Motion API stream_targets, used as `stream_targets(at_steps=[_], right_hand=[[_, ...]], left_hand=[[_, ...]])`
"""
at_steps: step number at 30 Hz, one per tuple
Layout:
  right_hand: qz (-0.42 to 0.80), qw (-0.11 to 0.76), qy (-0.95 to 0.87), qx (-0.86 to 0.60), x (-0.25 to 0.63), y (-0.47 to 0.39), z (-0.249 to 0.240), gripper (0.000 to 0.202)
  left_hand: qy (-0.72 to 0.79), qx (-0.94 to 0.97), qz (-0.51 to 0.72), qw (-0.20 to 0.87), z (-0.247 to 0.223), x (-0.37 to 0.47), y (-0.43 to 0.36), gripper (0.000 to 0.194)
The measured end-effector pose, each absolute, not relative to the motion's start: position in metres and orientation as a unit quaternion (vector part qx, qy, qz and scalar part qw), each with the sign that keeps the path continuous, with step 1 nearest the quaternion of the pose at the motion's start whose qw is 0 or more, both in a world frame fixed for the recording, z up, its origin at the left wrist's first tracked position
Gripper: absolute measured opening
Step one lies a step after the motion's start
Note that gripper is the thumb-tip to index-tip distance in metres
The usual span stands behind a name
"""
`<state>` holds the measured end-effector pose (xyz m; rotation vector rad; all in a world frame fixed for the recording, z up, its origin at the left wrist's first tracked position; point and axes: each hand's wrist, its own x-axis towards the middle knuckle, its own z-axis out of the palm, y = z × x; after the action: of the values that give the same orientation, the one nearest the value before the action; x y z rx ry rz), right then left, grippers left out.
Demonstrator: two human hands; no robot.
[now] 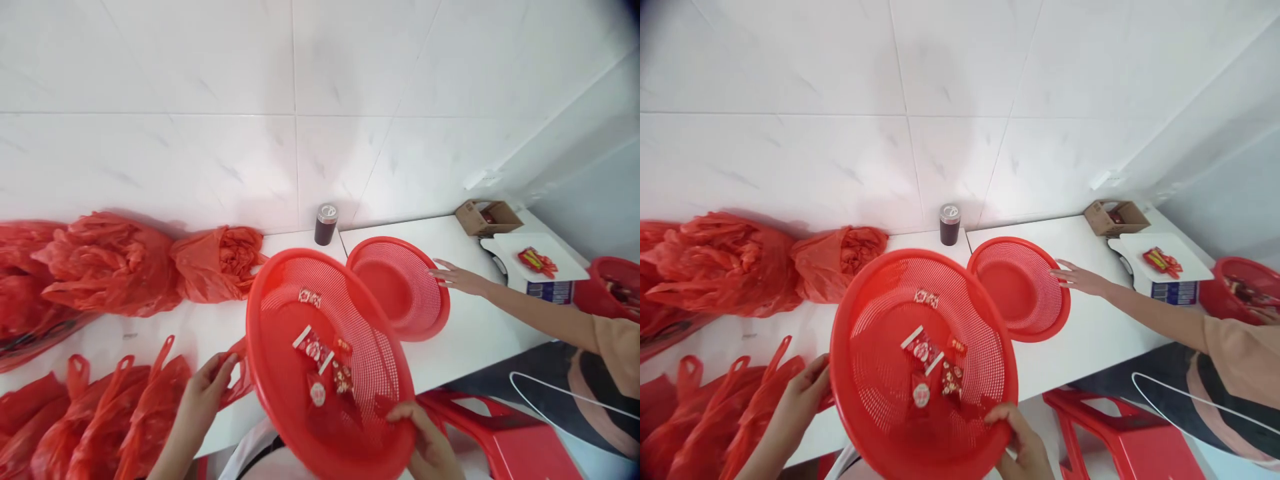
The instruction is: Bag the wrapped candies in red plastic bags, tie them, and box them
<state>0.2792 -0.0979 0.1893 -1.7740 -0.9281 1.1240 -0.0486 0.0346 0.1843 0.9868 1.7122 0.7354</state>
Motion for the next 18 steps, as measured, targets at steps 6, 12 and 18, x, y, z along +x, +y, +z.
stream_targets(at_steps=[6, 12, 18], right_hand=[[0.409, 0.346, -0.387, -0.75, 0.29, -0.102, 0.178, 0.019], [0.295, 0.262, -0.413, -0.821, 0.317, -0.073, 0.134, 0.029], [0.437, 0.159, -0.374, -0.802, 0.326, -0.049, 0.121, 0.062]], left_hand=[[0.726, 0.369, 0.33, 0.479, 0.195, -0.06, 0.019, 0.054], [0.674, 0.374, 0.32, 0.55, 0.196, -0.041, 0.013, 0.052], [0.652, 0.311, 0.338, 0.603, 0.196, -0.035, 0.012, 0.05]])
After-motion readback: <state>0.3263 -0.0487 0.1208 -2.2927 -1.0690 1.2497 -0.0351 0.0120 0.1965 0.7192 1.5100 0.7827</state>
